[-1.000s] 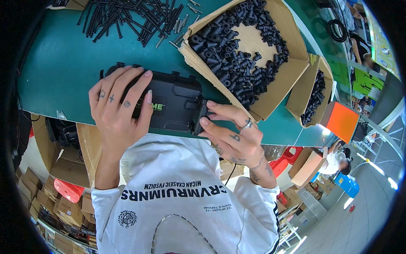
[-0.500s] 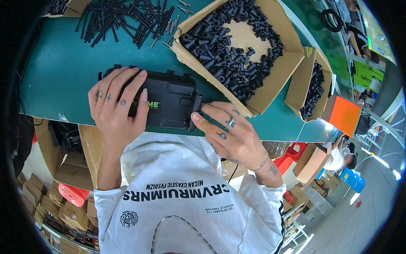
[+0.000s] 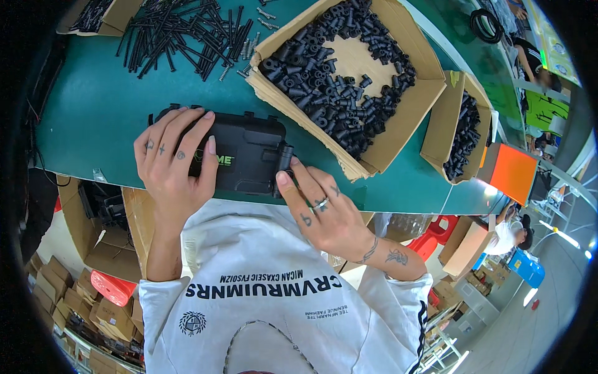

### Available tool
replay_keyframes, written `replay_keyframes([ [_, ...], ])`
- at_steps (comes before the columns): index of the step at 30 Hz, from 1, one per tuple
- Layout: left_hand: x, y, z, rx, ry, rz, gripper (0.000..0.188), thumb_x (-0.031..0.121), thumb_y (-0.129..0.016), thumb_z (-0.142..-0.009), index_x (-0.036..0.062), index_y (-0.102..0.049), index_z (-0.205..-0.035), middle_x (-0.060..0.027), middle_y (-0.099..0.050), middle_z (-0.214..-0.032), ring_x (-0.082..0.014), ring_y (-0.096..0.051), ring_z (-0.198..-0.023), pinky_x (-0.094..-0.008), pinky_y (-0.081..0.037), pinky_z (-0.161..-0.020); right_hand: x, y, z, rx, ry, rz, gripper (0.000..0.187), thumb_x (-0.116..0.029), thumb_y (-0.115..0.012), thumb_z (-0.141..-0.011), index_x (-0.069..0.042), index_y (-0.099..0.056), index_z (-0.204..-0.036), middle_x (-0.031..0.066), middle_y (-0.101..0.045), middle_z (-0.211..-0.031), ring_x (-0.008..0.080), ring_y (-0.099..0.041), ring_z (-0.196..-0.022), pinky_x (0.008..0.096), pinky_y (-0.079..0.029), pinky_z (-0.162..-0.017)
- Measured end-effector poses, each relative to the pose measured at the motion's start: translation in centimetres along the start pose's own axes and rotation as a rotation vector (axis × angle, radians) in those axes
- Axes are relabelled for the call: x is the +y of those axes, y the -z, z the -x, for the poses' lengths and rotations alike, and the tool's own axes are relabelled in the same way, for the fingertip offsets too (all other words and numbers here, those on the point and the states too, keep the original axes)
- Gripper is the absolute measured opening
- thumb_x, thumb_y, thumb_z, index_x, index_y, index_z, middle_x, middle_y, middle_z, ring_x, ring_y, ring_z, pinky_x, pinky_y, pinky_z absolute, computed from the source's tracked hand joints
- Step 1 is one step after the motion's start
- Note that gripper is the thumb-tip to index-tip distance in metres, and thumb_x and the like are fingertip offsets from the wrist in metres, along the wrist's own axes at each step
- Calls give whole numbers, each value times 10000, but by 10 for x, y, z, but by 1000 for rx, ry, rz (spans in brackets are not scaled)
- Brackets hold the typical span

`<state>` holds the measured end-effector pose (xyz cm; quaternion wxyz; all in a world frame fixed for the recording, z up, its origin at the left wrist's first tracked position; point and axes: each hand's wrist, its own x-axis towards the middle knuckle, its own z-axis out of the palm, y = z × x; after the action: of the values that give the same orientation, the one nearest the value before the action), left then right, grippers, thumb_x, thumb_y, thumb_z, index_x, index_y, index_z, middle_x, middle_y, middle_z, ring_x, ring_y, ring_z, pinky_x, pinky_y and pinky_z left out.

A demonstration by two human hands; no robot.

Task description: Assembling black protective plastic cases by inserting hinges and pins on a production line.

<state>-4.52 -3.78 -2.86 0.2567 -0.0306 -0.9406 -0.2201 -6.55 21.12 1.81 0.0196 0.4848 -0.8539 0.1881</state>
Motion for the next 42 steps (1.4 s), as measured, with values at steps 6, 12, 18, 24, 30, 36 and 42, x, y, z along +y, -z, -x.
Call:
replay_keyframes([
  [6,2,2,-1,-29,21,1,284,88,-685,-791,109,-721,-1072,-36,-695,-1089,-233,-654,-1041,-361,-415,-925,5,-3,0,-11,-9,-22,563,70,-719,-705,77,-588,-1252,259,-615,-1169,335,-632,-919,384,-560,-743],
  [12,1,0,0,2,9,4,281,118,-706,-770,124,-718,-1050,-18,-681,-1081,-215,-645,-1031,-367,-409,-904,14,-15,-1,184,-32,-323,492,86,-735,-685,65,-655,-1170,226,-642,-1115,341,-648,-891,405,-553,-724],
  [18,1,2,1,-24,18,19,293,98,-699,-768,123,-719,-1059,-22,-689,-1086,-224,-653,-1032,-363,-416,-910,11,-21,-1,281,-134,-507,309,59,-788,-704,69,-701,-1000,220,-677,-975,323,-654,-808,383,-515,-688],
  [24,1,3,0,-47,31,32,305,83,-686,-768,124,-725,-1067,-26,-699,-1100,-232,-661,-1038,-358,-420,-920,8,-31,5,335,-237,-648,231,-15,-823,-766,34,-726,-969,200,-680,-976,271,-625,-774,342,-475,-679],
  [30,-1,1,0,-47,27,29,306,105,-691,-756,126,-722,-1060,-21,-697,-1081,-221,-661,-1028,-358,-422,-905,1,-42,11,389,-377,-845,185,5,-809,-783,-38,-751,-953,163,-668,-1018,247,-606,-872,327,-473,-712],
  [36,-1,4,0,-79,37,29,318,91,-683,-763,132,-728,-1076,-29,-701,-1108,-235,-659,-1047,-357,-416,-919,-3,-32,9,365,-480,-892,182,6,-818,-772,-48,-747,-931,168,-650,-1034,235,-607,-903,330,-487,-766],
  [42,0,3,-2,-73,32,18,312,109,-692,-762,129,-727,-1071,-24,-699,-1092,-224,-660,-1038,-359,-415,-914,-6,-22,0,242,-479,-786,281,54,-838,-722,27,-702,-966,189,-637,-1064,220,-604,-924,333,-516,-804],
])
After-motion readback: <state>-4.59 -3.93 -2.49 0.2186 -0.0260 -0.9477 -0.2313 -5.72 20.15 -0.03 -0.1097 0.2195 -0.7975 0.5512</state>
